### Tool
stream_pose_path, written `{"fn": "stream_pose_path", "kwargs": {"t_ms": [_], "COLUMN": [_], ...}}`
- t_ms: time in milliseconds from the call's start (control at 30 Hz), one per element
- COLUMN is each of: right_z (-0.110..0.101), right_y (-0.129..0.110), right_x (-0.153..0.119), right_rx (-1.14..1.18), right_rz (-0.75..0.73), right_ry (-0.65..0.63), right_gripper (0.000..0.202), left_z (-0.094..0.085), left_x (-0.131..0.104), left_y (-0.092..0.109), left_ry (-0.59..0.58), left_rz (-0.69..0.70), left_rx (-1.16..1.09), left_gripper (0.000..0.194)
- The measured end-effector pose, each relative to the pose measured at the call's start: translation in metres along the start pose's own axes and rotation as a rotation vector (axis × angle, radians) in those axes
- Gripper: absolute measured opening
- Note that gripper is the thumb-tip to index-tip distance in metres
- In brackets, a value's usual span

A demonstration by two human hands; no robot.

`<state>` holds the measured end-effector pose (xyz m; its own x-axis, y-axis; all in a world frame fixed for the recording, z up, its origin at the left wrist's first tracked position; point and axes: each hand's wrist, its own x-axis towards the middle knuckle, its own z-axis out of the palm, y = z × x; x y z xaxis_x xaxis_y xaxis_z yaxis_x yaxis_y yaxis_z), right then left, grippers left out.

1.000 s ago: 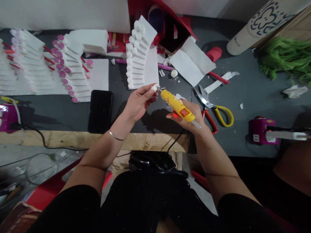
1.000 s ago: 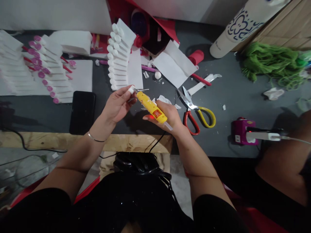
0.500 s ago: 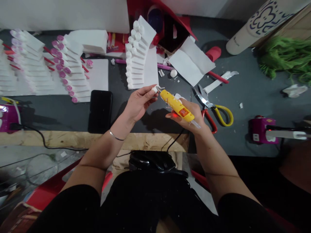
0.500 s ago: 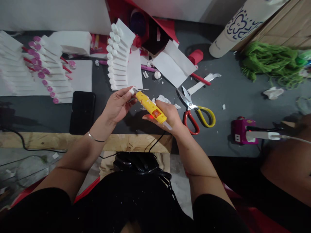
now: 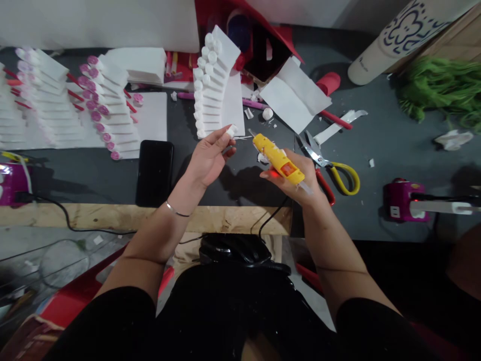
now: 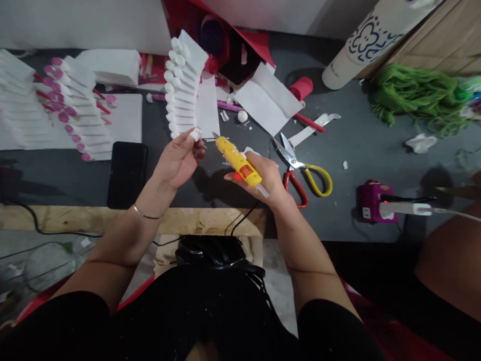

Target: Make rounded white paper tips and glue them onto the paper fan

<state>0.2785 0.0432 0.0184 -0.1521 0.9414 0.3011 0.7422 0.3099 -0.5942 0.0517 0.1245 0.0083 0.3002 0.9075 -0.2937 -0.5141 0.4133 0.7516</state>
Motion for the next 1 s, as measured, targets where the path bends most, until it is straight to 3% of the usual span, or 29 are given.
{"fn": "stream_pose_path", "kwargs": {"t_ms": [333, 733, 1000], "right_z": [-0.007, -0.004, -0.001], "right_y": [0.023, 0.020, 0.019], "right_x": [0.001, 0.008, 0.007], "right_rx": [-0.209, -0.203, -0.186], "right_rz": [0.092, 0.052, 0.036], "right_ry": [0.259, 0.136, 0.101], "right_gripper": [0.059, 0.057, 0.052], "left_z": [0.001, 0.006, 0.010], "left_x": [-0.001, -0.007, -0.008], "left_y": [-0.002, -0.002, -0.004], "left_ry": [-0.003, -0.059, -0.171], "left_rz": [-0.051, -0.049, 0.046], "left_rx": [0.025, 0.058, 0.166], "left_gripper": [0.012, 0.022, 0.034]}}
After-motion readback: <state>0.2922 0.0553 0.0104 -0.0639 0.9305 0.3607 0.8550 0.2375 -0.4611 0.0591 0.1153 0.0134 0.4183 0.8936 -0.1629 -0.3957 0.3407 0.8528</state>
